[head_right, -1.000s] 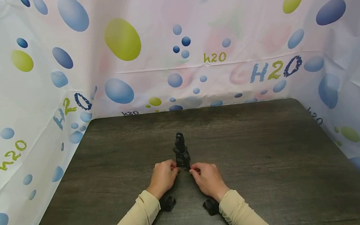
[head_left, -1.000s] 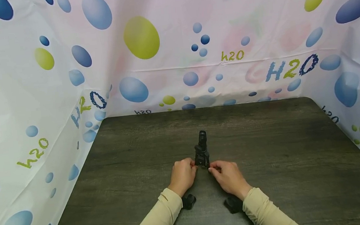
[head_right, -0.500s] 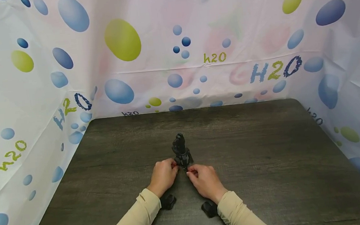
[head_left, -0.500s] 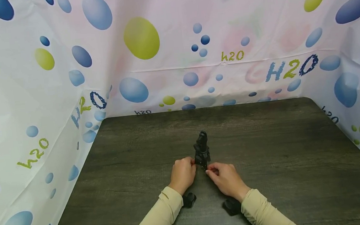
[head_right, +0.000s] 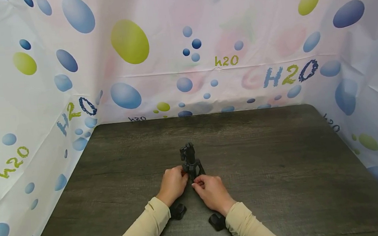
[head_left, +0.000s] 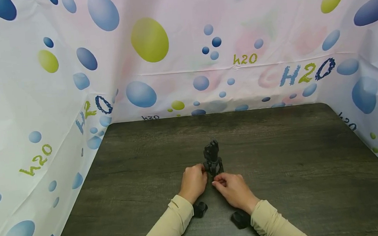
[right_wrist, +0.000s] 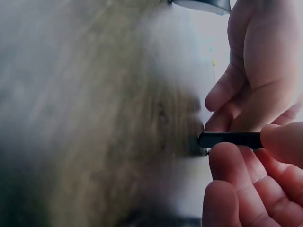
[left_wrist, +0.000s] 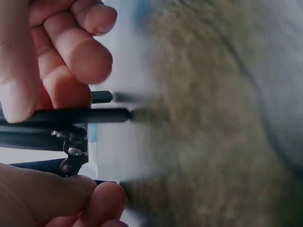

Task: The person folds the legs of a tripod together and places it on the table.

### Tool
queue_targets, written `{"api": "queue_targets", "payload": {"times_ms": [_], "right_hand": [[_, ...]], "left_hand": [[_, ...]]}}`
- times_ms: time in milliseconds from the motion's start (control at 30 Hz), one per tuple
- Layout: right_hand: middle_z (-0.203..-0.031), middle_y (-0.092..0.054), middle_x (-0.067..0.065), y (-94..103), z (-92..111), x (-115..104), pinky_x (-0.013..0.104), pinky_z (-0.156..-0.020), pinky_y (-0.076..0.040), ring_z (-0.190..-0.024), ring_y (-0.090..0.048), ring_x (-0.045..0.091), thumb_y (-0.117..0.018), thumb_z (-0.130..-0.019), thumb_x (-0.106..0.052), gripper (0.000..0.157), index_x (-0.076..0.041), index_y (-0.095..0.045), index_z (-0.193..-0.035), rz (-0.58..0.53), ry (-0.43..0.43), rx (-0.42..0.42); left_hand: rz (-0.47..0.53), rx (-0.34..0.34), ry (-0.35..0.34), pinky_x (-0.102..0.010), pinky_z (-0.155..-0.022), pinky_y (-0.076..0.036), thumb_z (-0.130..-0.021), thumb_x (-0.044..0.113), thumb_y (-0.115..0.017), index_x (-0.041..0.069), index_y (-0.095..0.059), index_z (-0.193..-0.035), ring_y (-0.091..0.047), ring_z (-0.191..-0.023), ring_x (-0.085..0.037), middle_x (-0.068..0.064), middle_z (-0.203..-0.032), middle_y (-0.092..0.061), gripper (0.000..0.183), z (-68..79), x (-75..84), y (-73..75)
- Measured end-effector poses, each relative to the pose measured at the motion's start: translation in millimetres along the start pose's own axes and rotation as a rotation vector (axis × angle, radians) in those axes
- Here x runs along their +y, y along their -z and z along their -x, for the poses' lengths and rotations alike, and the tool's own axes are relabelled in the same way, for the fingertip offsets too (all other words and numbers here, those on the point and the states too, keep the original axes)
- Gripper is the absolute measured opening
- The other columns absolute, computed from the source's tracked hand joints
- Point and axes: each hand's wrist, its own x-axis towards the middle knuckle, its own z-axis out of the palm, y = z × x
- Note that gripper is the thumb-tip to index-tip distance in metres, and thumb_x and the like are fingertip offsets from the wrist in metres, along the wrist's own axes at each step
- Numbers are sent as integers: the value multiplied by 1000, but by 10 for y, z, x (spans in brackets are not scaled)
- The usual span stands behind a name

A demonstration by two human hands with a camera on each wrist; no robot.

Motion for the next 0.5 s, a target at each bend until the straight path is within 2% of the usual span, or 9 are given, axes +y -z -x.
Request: {"api": "queue_targets", "payload": {"times_ms": [333,500], "right_hand": [[-81,-71,-6,-13,4,-7,25,-63,-53,-70,-66,6,-73,-92,-13,5,-9,-75,-93,-24,-11,-7],[-79,-69,-7,73,5,16,26,-63,-53,-69,-66,8,-73,-92,-12,5,-7,-75,-92,-3,-16,0]], "left_hand": [[13,7,23,-36,-53,-50,-86,3,-74,9,-66,-73,-64,-59,-21,-1,-65,-64,16,5,17,-13],[69,3,83,-36,-61,-55,-86,5,-75,5,-74,-87,-69,-70,-21,-3,-76,-70,2,42,35,7]]}}
